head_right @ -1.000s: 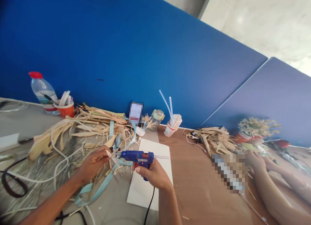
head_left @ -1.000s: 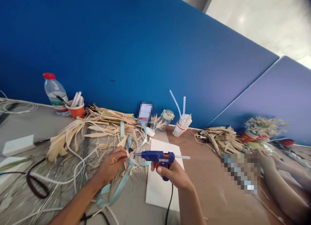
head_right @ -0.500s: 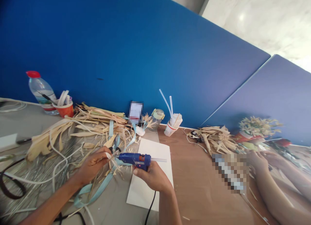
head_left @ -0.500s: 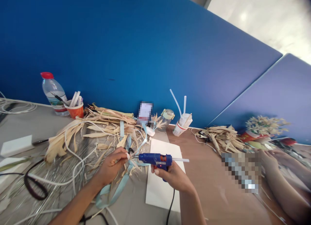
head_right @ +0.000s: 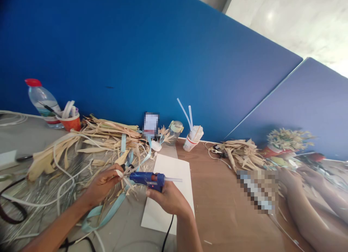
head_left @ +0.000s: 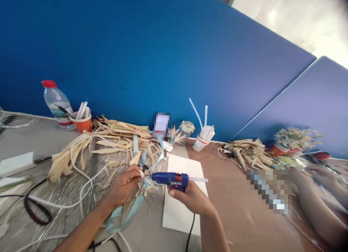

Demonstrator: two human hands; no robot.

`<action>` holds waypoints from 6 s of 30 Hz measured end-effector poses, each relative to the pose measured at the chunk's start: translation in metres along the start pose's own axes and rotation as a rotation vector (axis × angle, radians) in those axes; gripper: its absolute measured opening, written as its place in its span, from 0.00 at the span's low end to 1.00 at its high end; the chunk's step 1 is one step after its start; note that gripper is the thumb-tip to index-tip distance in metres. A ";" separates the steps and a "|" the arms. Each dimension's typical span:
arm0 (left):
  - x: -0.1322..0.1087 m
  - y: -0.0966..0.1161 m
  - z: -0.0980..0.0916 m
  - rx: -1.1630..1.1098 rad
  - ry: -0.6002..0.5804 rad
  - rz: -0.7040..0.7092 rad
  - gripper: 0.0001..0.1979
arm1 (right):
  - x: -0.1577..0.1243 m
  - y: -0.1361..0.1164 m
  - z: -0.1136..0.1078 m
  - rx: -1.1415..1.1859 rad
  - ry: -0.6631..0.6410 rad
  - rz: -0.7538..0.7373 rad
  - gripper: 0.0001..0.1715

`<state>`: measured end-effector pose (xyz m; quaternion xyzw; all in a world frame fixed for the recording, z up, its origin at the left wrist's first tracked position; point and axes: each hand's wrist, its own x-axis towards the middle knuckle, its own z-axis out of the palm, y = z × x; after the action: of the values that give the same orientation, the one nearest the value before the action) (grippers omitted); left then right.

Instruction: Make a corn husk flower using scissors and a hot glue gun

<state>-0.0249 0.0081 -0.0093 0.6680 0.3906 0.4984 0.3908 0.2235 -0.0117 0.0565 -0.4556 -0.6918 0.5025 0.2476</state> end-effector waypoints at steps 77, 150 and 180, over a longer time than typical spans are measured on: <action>0.000 -0.003 0.000 -0.024 0.044 -0.069 0.10 | 0.002 0.000 0.005 -0.017 0.010 0.037 0.11; 0.003 -0.008 0.005 -0.409 0.218 -0.249 0.08 | -0.060 0.069 -0.013 1.050 0.254 0.370 0.20; 0.001 -0.002 0.007 -0.625 0.159 -0.375 0.10 | 0.055 -0.010 0.091 0.539 0.474 -0.033 0.10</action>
<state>-0.0180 0.0088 -0.0125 0.3922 0.3644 0.5637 0.6290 0.1210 -0.0073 0.0257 -0.4666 -0.4650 0.5432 0.5206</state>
